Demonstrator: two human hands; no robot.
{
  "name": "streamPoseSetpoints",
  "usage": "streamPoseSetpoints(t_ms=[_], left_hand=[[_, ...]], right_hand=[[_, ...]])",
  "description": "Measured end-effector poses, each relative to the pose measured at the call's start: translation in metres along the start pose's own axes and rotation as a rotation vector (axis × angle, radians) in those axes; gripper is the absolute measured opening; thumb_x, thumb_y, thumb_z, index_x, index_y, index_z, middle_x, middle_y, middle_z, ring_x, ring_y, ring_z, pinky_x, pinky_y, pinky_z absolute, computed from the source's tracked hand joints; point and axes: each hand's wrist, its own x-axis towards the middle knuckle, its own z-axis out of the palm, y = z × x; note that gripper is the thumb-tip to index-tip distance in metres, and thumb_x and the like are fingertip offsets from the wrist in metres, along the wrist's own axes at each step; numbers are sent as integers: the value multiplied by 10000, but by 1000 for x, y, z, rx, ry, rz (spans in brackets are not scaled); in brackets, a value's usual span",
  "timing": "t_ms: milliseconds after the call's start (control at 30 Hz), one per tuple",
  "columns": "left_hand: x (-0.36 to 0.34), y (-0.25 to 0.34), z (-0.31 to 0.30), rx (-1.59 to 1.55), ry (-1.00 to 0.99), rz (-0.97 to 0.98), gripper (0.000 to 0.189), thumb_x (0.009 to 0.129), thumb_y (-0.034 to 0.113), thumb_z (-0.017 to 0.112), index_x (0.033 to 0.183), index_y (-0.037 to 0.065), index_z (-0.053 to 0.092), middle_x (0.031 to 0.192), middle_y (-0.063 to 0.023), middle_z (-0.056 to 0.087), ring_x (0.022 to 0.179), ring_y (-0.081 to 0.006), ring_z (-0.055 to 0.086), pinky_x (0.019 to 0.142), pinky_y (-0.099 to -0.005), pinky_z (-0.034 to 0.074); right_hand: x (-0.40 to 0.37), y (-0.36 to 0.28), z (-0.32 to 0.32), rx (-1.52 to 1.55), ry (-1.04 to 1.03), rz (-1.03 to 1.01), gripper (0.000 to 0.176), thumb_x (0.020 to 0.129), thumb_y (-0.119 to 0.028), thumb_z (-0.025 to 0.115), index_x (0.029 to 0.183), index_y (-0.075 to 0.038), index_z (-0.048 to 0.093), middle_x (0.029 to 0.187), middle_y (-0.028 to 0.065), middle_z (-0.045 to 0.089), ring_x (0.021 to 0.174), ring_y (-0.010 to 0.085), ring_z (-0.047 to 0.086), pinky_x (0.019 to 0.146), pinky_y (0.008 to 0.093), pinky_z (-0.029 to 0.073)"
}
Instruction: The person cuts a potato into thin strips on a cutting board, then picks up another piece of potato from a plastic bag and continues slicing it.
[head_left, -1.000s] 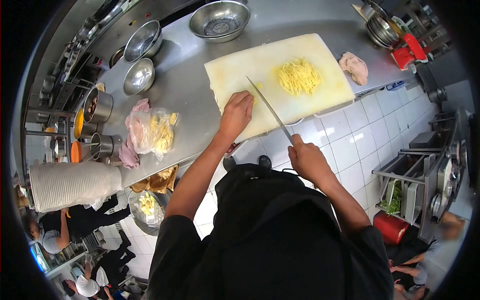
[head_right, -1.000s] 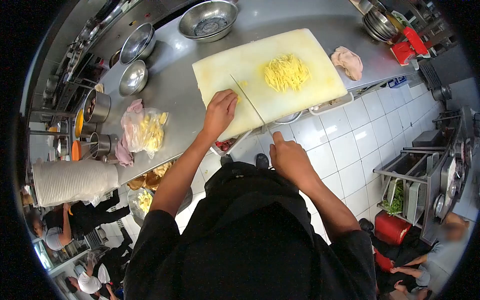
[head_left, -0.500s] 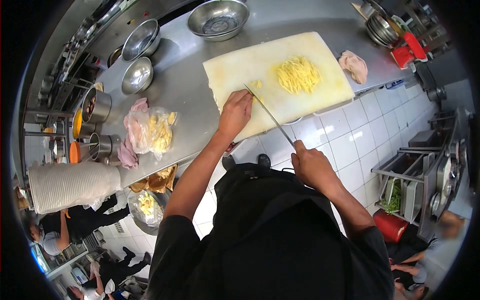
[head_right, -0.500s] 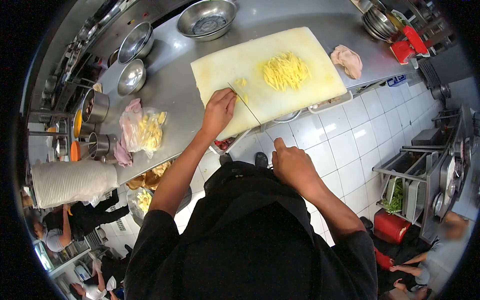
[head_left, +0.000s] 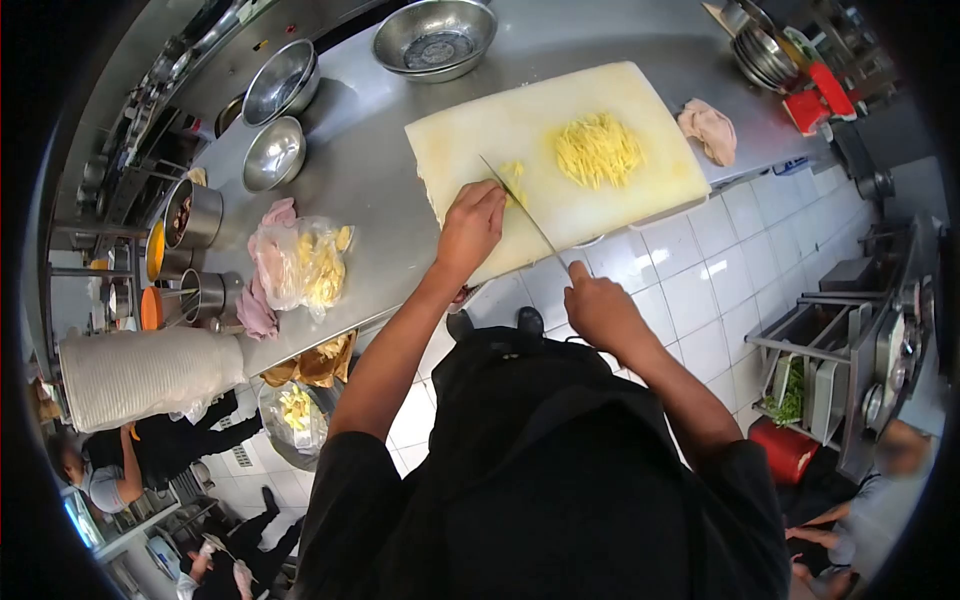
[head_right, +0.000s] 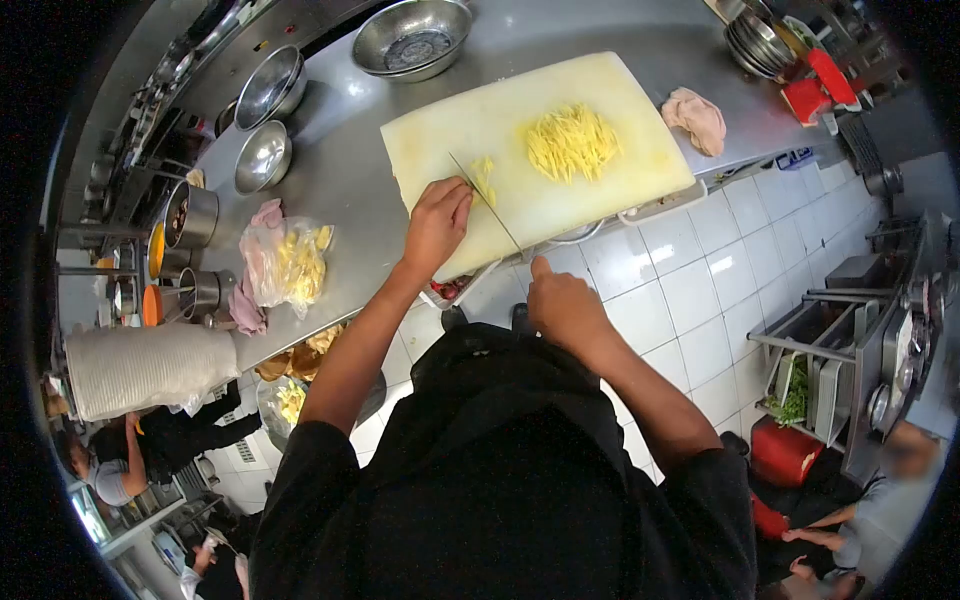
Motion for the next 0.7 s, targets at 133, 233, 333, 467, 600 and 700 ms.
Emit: streamPoseSetpoints(t_ms=[133,233,333,467,600,700], left_hand=[[-2,-1,2,8,12,-8,127,878,-12,706,1000,-33,735,1080,-142,714,1000,-330,675,889,-405,568],[-2,0,2,18,31,-3,129,881,-9,713,1004,-33,740,1088,-146,719,995,-336,680,883,-407,571],[-2,2,2,15,34,-22,133,884,-6,720,1012,-31,745,1103,-150,727,989,-345,686,876,-408,572],[-2,1,2,25,22,-17,127,884,-6,714,1005,-32,740,1098,-147,720,992,-337,684,879,-410,573],[-1,2,2,36,26,-2,117,879,-9,713,992,-31,735,1089,-141,715,991,-335,681,876,-413,572],[-2,-1,3,16,32,-22,134,888,4,723,1017,-28,746,1112,-149,730,988,-338,692,878,-405,573]], right_hand=[[-18,-4,-17,11,-5,-11,204,1015,-166,530,1054,34,523,770,316,684,746,522,684,725,604,551],[-32,-12,-31,4,-51,18,212,1014,-169,533,1057,38,531,777,316,689,756,523,686,738,601,554],[-38,-14,-36,7,-80,45,210,1010,-162,532,1058,42,535,785,321,691,769,526,689,747,601,554],[-41,-10,-35,-7,-100,54,200,1002,-147,522,1060,44,536,791,326,690,785,529,691,750,603,552],[-37,-11,-34,3,-104,46,181,973,-110,513,1072,41,530,807,333,691,795,529,692,757,606,550],[-17,-1,-8,11,-74,29,183,952,-88,512,1078,45,523,817,338,691,801,532,692,766,607,550]])
